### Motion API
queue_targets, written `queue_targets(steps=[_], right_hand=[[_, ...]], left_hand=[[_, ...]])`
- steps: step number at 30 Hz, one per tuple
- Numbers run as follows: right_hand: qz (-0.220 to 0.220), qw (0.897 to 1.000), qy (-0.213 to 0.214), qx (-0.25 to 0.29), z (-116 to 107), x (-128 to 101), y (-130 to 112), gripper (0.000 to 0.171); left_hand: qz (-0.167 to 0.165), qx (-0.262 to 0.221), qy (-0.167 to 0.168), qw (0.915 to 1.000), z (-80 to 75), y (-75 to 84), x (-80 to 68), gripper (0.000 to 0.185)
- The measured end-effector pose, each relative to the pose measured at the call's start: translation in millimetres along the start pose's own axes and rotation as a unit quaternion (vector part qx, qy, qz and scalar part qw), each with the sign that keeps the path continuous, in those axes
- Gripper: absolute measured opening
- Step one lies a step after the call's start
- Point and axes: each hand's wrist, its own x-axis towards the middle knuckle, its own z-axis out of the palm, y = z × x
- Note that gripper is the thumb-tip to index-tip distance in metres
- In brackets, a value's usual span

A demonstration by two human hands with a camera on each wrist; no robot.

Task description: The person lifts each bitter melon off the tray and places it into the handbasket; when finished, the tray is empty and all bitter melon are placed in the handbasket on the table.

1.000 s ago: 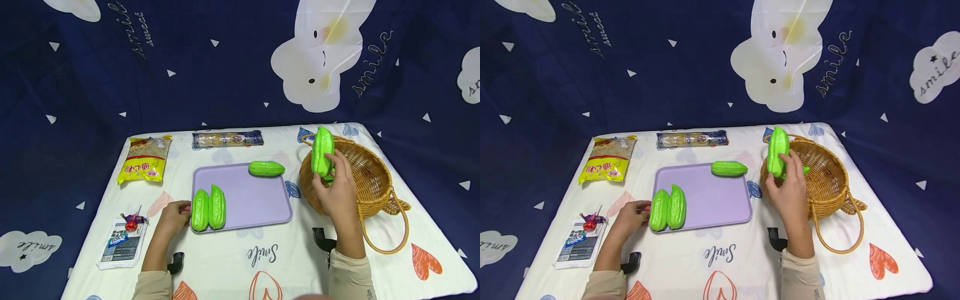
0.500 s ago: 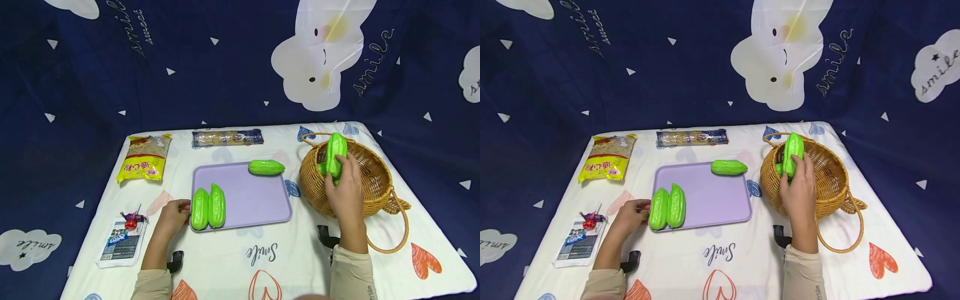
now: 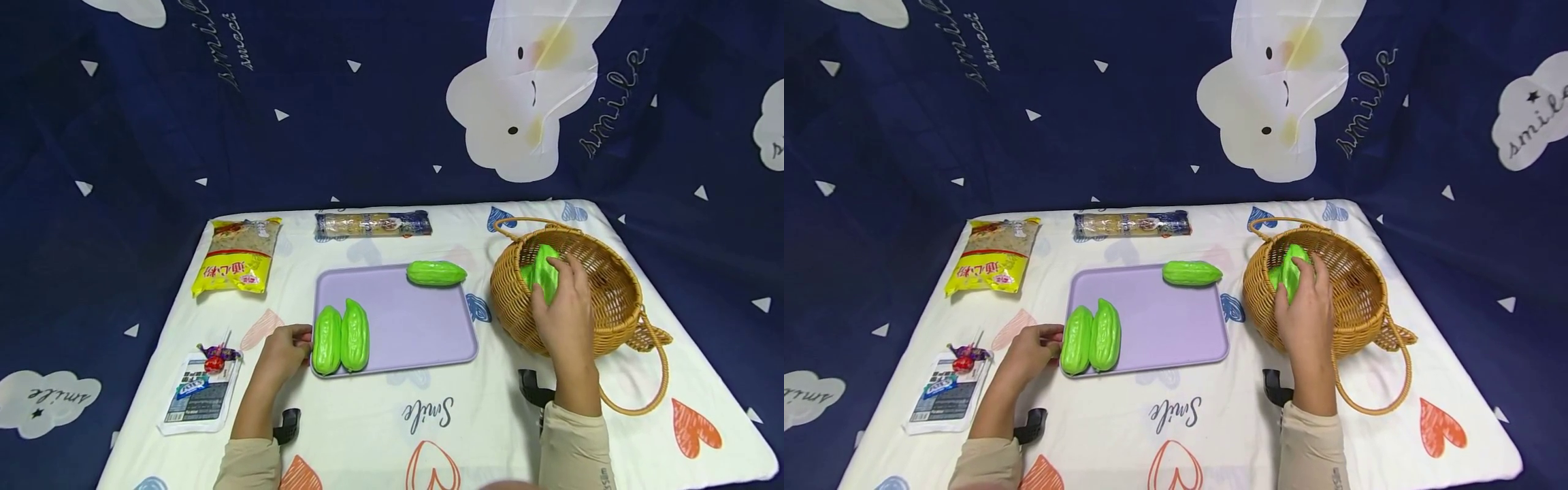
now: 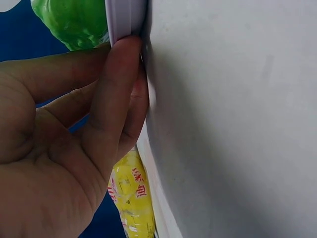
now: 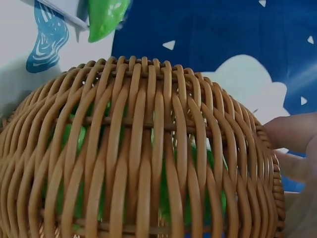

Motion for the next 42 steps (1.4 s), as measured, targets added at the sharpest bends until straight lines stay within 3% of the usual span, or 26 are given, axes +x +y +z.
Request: queue_targets(steps=[4,8,10,13,19,23,29,34,42], right_hand=[[-0.041,0.997,0.047,0.041,8.7,-3.5,-4.8,0.038],[-0.125,0.985,0.073,0.089,26.4,-11.5,-20.1,0.032],[-0.168,0.980,0.040,0.095,37.4,-17.3,-31.2,0.032],[-0.227,0.970,-0.054,0.070,54.3,-29.0,-49.7,0.038],[-0.312,0.921,-0.231,0.013,88.6,-60.9,-84.4,0.045],[-0.339,0.892,-0.300,0.003,106.6,-79.1,-101.2,0.051],[-0.342,0.865,-0.366,-0.020,124.1,-95.9,-110.5,0.059],[-0.330,0.864,-0.380,-0.027,130.8,-101.9,-109.9,0.056],[-0.296,0.886,-0.358,-0.006,132.6,-101.2,-108.5,0.045]], left_hand=[[0.004,0.000,-0.001,1.0000,0.1,0.8,0.4,0.036],[0.004,0.000,-0.003,1.0000,0.4,0.9,1.5,0.037],[0.001,0.001,-0.001,1.0000,0.2,1.7,1.8,0.037],[0.001,0.002,0.000,1.0000,0.0,2.2,1.8,0.037],[0.000,0.000,-0.002,1.0000,0.4,2.7,0.7,0.036],[-0.002,0.005,0.001,1.0000,0.8,3.3,0.0,0.036],[-0.006,0.010,0.002,0.9999,0.5,3.8,-1.1,0.035],[-0.002,0.014,0.003,0.9999,-1.0,2.9,-3.1,0.035],[-0.009,0.000,0.000,1.0000,-0.5,1.2,-1.9,0.036]])
